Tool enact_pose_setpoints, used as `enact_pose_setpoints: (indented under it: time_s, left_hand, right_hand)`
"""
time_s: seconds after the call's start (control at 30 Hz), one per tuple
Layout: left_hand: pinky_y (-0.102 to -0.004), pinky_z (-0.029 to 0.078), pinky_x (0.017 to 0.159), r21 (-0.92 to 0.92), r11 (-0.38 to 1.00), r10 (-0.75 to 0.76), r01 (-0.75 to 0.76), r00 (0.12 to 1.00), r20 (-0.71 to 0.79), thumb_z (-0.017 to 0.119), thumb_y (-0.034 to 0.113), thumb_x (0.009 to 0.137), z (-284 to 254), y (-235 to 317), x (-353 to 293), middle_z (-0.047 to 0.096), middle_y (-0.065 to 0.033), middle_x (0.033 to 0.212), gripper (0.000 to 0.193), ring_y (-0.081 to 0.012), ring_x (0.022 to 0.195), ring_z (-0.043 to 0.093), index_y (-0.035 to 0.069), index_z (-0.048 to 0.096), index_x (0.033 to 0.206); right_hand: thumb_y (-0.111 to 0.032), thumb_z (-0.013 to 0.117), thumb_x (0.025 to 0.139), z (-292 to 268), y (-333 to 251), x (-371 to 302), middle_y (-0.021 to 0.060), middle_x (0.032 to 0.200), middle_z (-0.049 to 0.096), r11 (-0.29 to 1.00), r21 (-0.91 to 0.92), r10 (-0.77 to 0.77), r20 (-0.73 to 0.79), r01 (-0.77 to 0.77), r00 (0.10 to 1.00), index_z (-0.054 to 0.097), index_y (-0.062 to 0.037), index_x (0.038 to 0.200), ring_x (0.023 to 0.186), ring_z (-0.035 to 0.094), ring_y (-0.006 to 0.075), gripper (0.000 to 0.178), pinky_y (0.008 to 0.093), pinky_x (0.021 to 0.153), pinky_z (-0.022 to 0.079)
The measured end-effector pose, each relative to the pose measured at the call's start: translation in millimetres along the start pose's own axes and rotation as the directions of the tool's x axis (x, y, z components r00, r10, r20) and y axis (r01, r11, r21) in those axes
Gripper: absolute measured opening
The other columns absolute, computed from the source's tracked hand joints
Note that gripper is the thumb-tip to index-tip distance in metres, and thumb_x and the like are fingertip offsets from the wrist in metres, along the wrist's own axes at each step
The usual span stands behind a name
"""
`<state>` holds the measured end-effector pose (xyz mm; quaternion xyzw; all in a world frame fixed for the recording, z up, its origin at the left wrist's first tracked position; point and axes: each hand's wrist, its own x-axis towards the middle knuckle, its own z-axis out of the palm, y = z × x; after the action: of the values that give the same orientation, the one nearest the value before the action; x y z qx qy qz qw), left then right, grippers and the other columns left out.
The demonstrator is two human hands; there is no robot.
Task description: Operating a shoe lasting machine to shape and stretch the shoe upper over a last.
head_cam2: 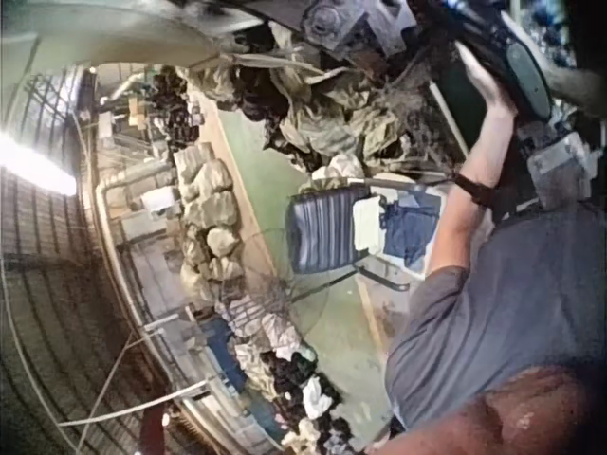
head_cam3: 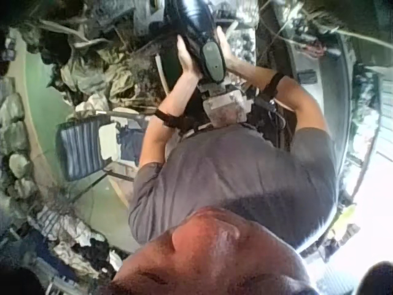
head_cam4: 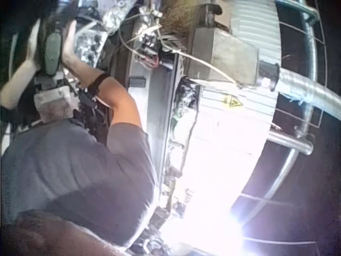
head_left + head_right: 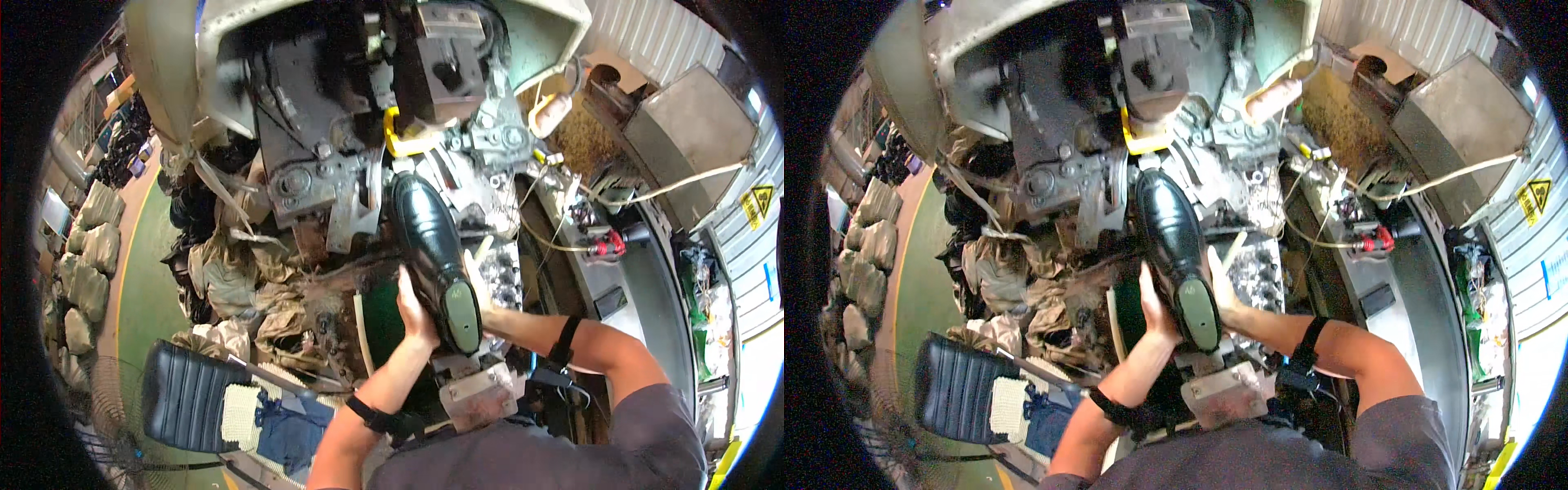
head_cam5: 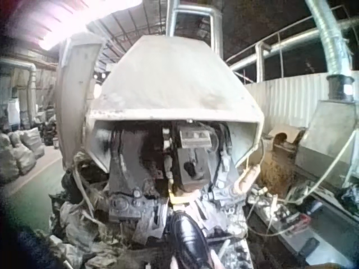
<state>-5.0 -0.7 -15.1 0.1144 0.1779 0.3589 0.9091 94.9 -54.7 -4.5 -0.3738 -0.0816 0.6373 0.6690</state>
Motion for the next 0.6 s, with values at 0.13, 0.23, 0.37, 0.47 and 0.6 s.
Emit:
enact_pose_setpoints:
  time_s: [0.13, 0.23, 0.37, 0.47, 0.6]
  left_hand:
    - [-0.0407, 0.054, 0.090, -0.010, 1.000, -0.024, 0.024, 1.000, -0.002, 0.037, 0.059, 0.099, 8, 3, -1, 0.066, -0.0119, 0.114, 0.063, -0.0266, 0.096, 0.066, 0.006, 0.056, 0.129]
    - [-0.0397, 0.054, 0.089, 0.091, 0.996, 0.021, -0.014, 0.997, -0.079, 0.035, 0.059, 0.100, 0, 6, 14, 0.067, -0.0114, 0.110, 0.063, -0.0256, 0.093, 0.066, 0.007, 0.057, 0.127]
    - [-0.0401, 0.053, 0.090, 0.055, 0.998, -0.016, 0.018, 0.999, -0.047, 0.034, 0.059, 0.100, 6, 6, 16, 0.067, -0.0119, 0.114, 0.062, -0.0252, 0.097, 0.066, 0.008, 0.059, 0.126]
    - [-0.0407, 0.053, 0.091, 0.091, 0.996, -0.013, 0.021, 0.997, -0.080, 0.034, 0.063, 0.099, 5, 10, 11, 0.066, -0.0115, 0.117, 0.066, -0.0251, 0.099, 0.065, 0.008, 0.059, 0.127]
    - [-0.0379, 0.046, 0.094, 0.751, 0.653, 0.199, 0.100, 0.934, -0.297, 0.037, 0.065, 0.098, 8, 18, 2, 0.066, -0.0181, 0.117, 0.075, -0.0303, 0.102, 0.062, -0.001, 0.060, 0.127]
  right_hand:
    - [-0.067, 0.029, 0.098, -1, 1, -2, 0.0134, 0.138, 0.055, 0.998, 0.061, 0.032, 0.025, -0.033, 0.999, 0.043, -0.0092, 0.146, 0.119, 0.056, 0.0274, 0.076, 0.0403, 0.108, 0.041]
    - [-0.069, 0.028, 0.098, -5, 8, 1, 0.0131, 0.136, 0.056, 1.000, -0.029, -0.004, -0.002, 0.004, 1.000, 0.043, -0.0092, 0.146, 0.120, 0.055, 0.0263, 0.078, 0.0394, 0.107, 0.041]
    - [-0.071, 0.027, 0.096, -15, 1, 10, 0.0102, 0.128, 0.061, 1.000, -0.013, 0.005, 0.058, -0.004, 0.998, 0.045, -0.0080, 0.144, 0.112, 0.058, 0.0214, 0.081, 0.0342, 0.100, 0.045]
    - [-0.071, 0.039, 0.093, -21, 6, 11, 0.0092, 0.113, 0.064, 0.989, -0.147, -0.041, -0.157, 0.018, 0.987, 0.055, -0.0078, 0.126, 0.099, 0.060, 0.0222, 0.073, 0.0355, 0.087, 0.049]
    - [-0.087, 0.049, 0.075, -62, -9, 16, 0.0039, 0.071, 0.055, 0.849, -0.522, -0.166, -0.407, -0.079, 0.898, 0.060, -0.0135, 0.082, 0.064, 0.054, 0.0192, 0.075, 0.0354, 0.058, 0.045]
